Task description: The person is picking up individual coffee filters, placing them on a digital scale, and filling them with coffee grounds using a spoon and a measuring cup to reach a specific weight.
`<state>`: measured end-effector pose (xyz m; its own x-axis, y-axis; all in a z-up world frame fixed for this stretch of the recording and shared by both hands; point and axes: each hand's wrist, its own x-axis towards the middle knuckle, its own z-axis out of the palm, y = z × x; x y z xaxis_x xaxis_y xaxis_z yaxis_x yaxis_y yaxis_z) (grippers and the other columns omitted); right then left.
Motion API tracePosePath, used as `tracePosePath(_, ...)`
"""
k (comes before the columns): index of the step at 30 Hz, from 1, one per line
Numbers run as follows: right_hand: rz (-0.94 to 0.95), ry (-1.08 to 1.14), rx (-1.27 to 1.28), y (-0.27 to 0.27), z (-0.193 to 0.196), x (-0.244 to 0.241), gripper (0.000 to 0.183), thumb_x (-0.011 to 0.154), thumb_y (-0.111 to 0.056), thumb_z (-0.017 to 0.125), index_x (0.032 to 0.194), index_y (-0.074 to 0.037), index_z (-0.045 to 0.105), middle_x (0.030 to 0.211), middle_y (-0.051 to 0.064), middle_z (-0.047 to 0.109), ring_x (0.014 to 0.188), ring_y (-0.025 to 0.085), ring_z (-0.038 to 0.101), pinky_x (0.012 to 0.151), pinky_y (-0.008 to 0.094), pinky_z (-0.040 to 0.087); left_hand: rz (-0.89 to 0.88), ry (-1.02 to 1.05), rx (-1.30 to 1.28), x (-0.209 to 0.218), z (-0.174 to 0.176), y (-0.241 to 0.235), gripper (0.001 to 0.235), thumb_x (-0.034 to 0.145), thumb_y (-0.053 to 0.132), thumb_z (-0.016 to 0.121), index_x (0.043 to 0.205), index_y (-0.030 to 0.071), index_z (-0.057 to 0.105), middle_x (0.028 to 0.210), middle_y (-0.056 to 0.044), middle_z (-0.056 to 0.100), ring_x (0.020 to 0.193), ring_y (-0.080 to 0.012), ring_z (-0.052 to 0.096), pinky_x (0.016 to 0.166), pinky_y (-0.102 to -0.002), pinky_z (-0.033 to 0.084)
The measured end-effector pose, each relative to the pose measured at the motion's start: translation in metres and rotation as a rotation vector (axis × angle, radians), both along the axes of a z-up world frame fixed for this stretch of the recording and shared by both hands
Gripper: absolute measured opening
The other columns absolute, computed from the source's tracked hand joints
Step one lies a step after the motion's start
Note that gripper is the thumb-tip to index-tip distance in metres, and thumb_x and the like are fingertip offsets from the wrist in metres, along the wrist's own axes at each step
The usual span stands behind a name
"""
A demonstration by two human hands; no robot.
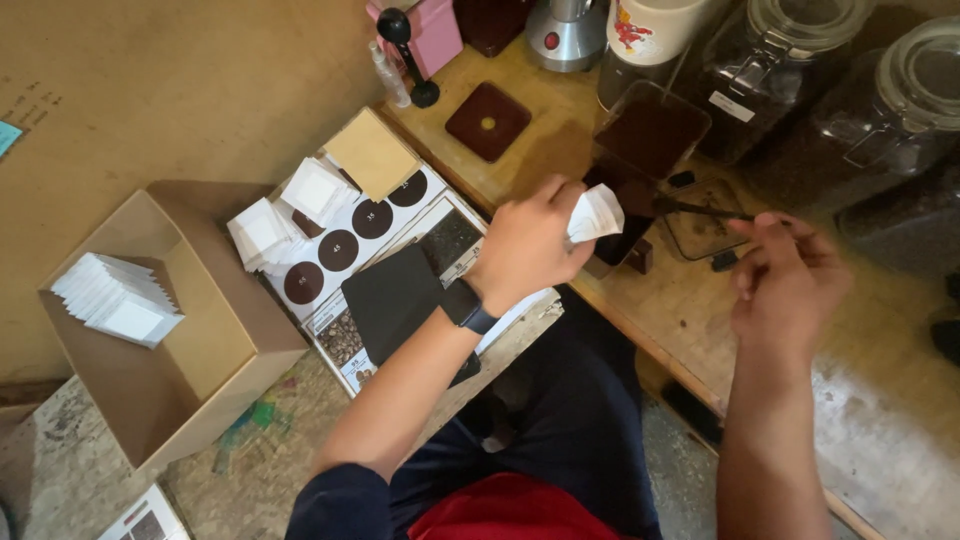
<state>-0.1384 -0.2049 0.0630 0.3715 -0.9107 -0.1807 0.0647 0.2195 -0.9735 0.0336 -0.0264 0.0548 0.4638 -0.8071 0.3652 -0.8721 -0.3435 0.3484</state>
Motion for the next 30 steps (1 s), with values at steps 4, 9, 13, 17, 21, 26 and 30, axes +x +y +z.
tracePosePath(4, -0.03, -0.037, -0.002, -0.005, -0.005, 0.004, 0.016, 0.101, -0.004, 0.069, 0.086, -0.011, 0.07, 0.086, 0.011, 0.078, 0.035, 0.007, 0.041, 0.037, 0.022, 0.026, 0.01, -0.023, 0.058, 0.004, -0.01, -0.009, 0.05, 0.079, 0.029, 0.072, 0.119, 0.0, 0.064, 0.116, -0.015, 0.067, 0.071, -0.0368, 0.068, 0.054, -0.047, 0.056)
tracePosePath(9, -0.025, -0.045, -0.003, -0.005, -0.005, 0.004, 0.018, 0.102, -0.002, 0.068, 0.087, -0.01, 0.069, 0.085, 0.011, 0.078, 0.035, 0.007, 0.041, 0.039, 0.022, 0.029, 0.029, -0.053, 0.127, 0.006, -0.015, -0.014, 0.056, 0.08, 0.033, 0.074, 0.123, -0.001, 0.063, 0.113, -0.014, 0.066, 0.065, -0.0348, 0.067, 0.049, -0.045, 0.056)
tracePosePath(13, -0.018, -0.044, -0.016, -0.012, -0.017, 0.005, 0.016, 0.102, -0.003, 0.068, 0.087, -0.009, 0.07, 0.085, 0.013, 0.077, 0.035, 0.007, 0.04, 0.038, 0.022, 0.027, 0.033, -0.059, 0.138, 0.008, -0.013, -0.015, 0.056, 0.081, 0.036, 0.076, 0.121, -0.001, 0.062, 0.116, -0.014, 0.066, 0.068, -0.0357, 0.068, 0.05, -0.048, 0.056)
tracePosePath(17, -0.002, -0.064, -0.029, -0.014, -0.026, 0.006, 0.019, 0.104, 0.0, 0.071, 0.088, -0.01, 0.07, 0.078, 0.012, 0.072, 0.062, 0.011, 0.072, 0.038, 0.022, 0.029, 0.009, -0.004, 0.114, 0.01, -0.007, -0.015, 0.052, 0.082, 0.033, 0.077, 0.118, -0.002, 0.064, 0.108, -0.015, 0.067, 0.066, -0.0332, 0.068, 0.05, -0.043, 0.056)
tracePosePath(21, 0.042, -0.014, -0.115, -0.012, -0.025, 0.009, 0.012, 0.105, -0.003, 0.072, 0.095, -0.009, 0.069, 0.085, 0.014, 0.075, 0.051, 0.006, 0.06, 0.039, 0.021, 0.031, -0.028, 0.078, 0.099, 0.012, -0.007, -0.018, 0.049, 0.081, 0.03, 0.076, 0.116, -0.003, 0.064, 0.111, -0.017, 0.066, 0.07, -0.0368, 0.068, 0.055, -0.045, 0.058)
tracePosePath(26, 0.099, 0.054, -0.266, 0.008, 0.001, 0.015, 0.008, 0.106, -0.003, 0.073, 0.1, -0.007, 0.07, 0.088, 0.011, 0.075, 0.059, 0.009, 0.063, 0.042, 0.02, 0.038, -0.038, 0.135, 0.103, 0.009, -0.007, -0.02, 0.051, 0.081, 0.028, 0.074, 0.12, -0.002, 0.063, 0.115, -0.02, 0.065, 0.069, -0.0381, 0.069, 0.057, -0.047, 0.059)
tracePosePath(30, 0.295, -0.03, -0.578, 0.012, -0.01, 0.009, 0.003, 0.113, 0.004, 0.068, 0.115, 0.002, 0.067, 0.077, 0.009, 0.063, 0.054, 0.011, 0.053, 0.049, 0.023, 0.044, -0.02, 0.203, 0.037, 0.005, -0.006, -0.019, 0.056, 0.083, 0.027, 0.075, 0.126, -0.005, 0.061, 0.124, -0.02, 0.064, 0.057, -0.0305, 0.068, 0.059, -0.043, 0.06)
